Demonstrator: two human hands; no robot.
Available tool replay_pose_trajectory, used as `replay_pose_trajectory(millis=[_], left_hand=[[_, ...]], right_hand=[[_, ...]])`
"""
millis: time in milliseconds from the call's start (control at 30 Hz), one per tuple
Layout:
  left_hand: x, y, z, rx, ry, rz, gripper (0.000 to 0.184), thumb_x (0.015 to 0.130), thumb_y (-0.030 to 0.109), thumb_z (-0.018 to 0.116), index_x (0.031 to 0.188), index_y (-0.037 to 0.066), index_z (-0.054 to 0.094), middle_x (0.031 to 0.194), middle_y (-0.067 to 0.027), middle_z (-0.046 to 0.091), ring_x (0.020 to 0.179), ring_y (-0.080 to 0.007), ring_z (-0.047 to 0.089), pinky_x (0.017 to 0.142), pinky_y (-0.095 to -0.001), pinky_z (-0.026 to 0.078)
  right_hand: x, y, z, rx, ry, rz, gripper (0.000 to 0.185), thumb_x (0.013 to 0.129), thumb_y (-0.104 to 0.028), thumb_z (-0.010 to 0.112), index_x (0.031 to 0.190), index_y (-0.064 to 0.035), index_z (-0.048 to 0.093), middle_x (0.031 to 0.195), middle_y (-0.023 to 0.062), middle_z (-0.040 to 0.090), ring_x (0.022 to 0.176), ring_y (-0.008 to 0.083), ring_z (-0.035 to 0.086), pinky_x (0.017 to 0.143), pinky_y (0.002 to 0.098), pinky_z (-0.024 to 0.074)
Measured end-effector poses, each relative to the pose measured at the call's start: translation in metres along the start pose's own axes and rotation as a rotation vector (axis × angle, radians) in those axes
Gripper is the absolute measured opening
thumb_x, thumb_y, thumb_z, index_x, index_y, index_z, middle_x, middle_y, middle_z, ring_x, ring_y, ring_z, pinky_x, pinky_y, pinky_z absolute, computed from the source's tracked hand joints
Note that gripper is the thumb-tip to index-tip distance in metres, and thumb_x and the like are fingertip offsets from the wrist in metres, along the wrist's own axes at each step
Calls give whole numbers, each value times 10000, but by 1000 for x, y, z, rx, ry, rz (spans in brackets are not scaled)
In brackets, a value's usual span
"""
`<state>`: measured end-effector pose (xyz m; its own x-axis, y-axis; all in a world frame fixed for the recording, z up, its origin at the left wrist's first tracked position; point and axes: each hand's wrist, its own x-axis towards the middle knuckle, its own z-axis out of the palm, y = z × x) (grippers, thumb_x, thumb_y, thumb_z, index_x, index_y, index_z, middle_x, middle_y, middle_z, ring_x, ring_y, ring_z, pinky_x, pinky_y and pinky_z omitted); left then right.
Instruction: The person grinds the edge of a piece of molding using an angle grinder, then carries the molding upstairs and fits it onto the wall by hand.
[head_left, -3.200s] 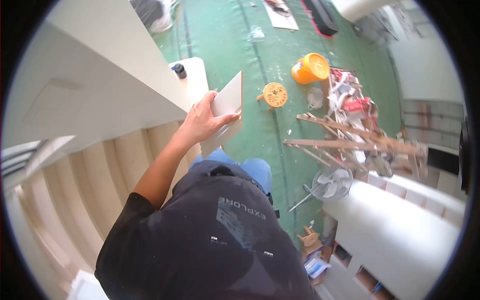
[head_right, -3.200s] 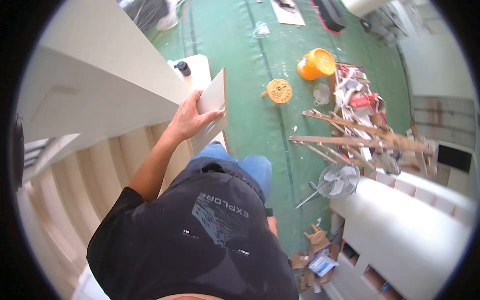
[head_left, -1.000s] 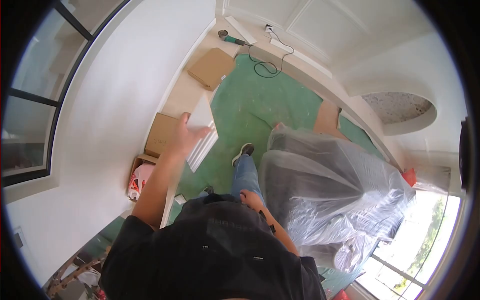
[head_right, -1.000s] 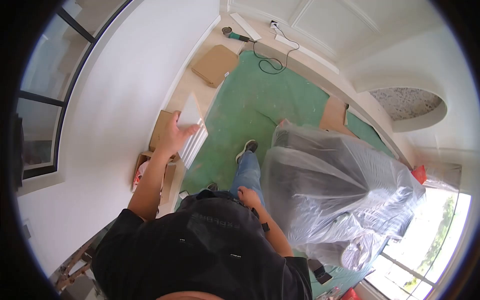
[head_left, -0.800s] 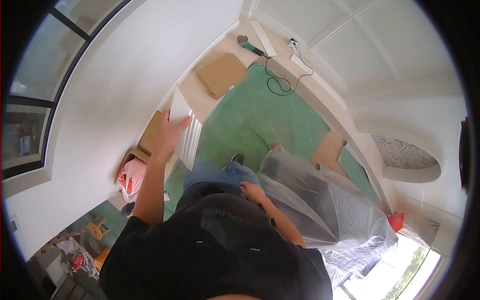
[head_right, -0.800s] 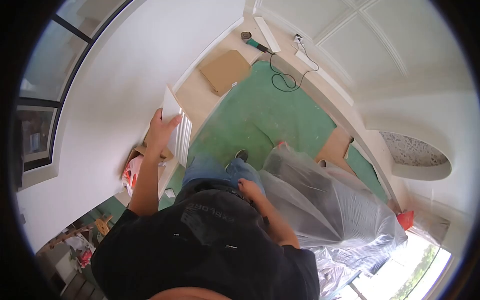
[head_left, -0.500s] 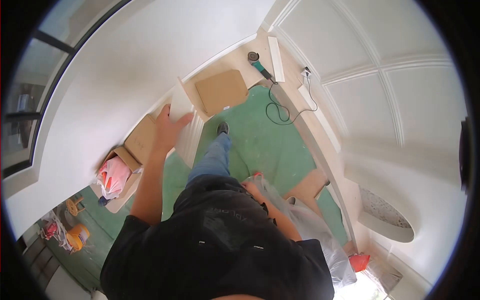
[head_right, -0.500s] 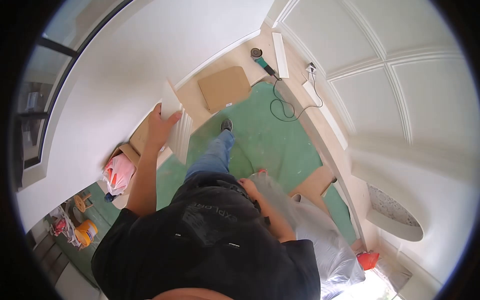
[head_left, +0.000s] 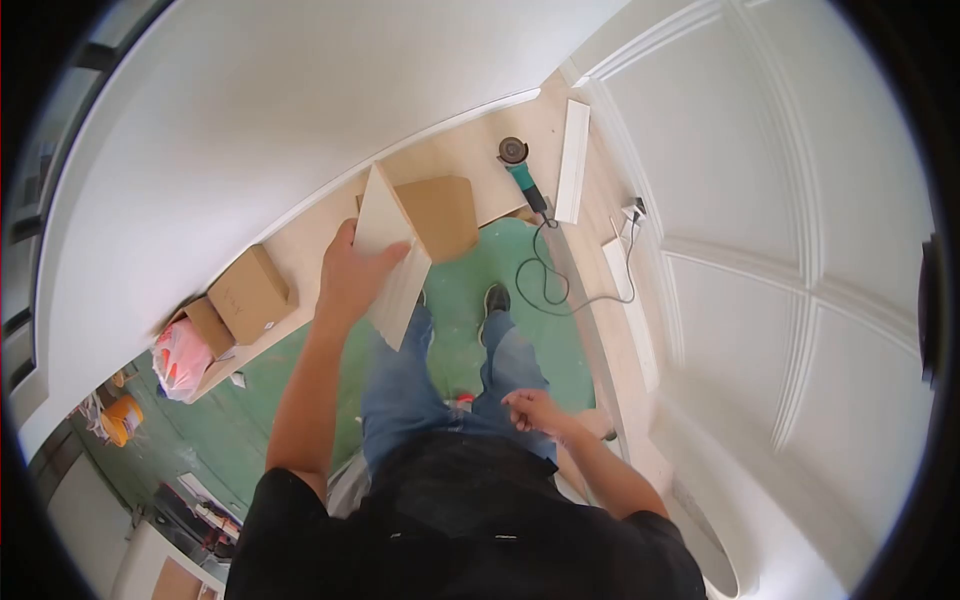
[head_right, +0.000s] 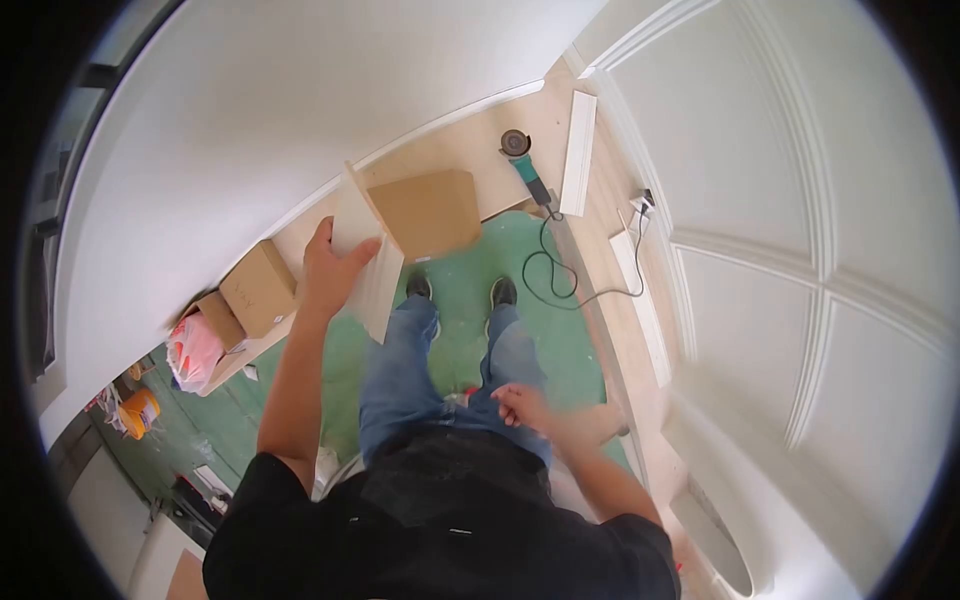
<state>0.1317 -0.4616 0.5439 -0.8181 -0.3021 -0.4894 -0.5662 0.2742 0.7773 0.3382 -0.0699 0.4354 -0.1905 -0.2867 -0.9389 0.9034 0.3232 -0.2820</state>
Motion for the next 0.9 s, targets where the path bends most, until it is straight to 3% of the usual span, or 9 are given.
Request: replay_pose_trajectory(millis=[67,133,200,300,400,533,700,767,900], left_hand=[[36,-38,38,-36,47,-21,560,805,285,842,1209,-26,611,1079,-171,739,930,-254,726,828,-373,569],[78,-83,77,-71,77,-29,567,805,282,841,1219,-30,609,1077,-170,737,930,-249,725,828,-370,568],[119,-140,116,-136,75,-15,569,810,282,838,1226,-33,610,1073,-167,735,928,-244,724,828,-372,566],[172,-227,165,-208,100,-2,556,820,275,830,1231,-32,613,1068,-159,734,925,-237,721,830,-374,563],[201,-286,187,-302,181,39,544,830,261,822,1239,-32,616,1074,-146,734,926,-225,718,832,-369,563],[197,-334,199,-513,259,99,530,847,237,809,1259,-35,615,1097,-133,735,943,-199,713,840,-354,565],[141,-357,194,-530,378,200,557,854,247,816,1287,-38,613,1113,-144,733,962,-186,708,849,-345,566],[120,-339,177,-465,500,213,568,841,288,841,1251,-38,619,1044,-156,739,900,-211,721,807,-350,574],[96,-332,164,-421,592,201,591,827,337,876,1211,-35,623,996,-139,736,858,-184,708,769,-331,569]], right_hand=[[96,-40,-74,-303,186,-72,364,1016,-342,588,1140,-14,685,888,92,720,775,187,701,678,352,537],[232,-88,-175,-1111,447,-384,402,973,-317,599,1213,1,660,1078,209,729,976,396,704,859,493,543],[328,-157,-233,-895,717,-628,466,965,-313,637,1305,5,629,1257,267,663,1184,432,627,1029,469,492],[464,-217,-302,-1066,922,-768,661,882,-397,735,1312,85,598,1259,317,654,1190,437,634,1019,449,501],[552,-246,-324,-993,782,-563,761,778,-428,790,1266,123,594,1182,327,681,1123,441,667,962,459,526],[592,-254,-329,-1060,797,-566,645,706,-352,771,1130,118,645,1038,299,722,986,415,718,862,449,558],[584,-267,-353,-599,312,-415,391,789,-281,751,987,36,635,752,69,591,621,208,597,566,375,490],[544,-261,-328,-448,274,-398,346,796,-283,745,970,-21,600,730,44,543,605,199,584,553,389,510],[470,-253,-313,-711,429,-954,440,832,-160,779,1201,18,617,979,77,690,862,153,642,820,326,533]])
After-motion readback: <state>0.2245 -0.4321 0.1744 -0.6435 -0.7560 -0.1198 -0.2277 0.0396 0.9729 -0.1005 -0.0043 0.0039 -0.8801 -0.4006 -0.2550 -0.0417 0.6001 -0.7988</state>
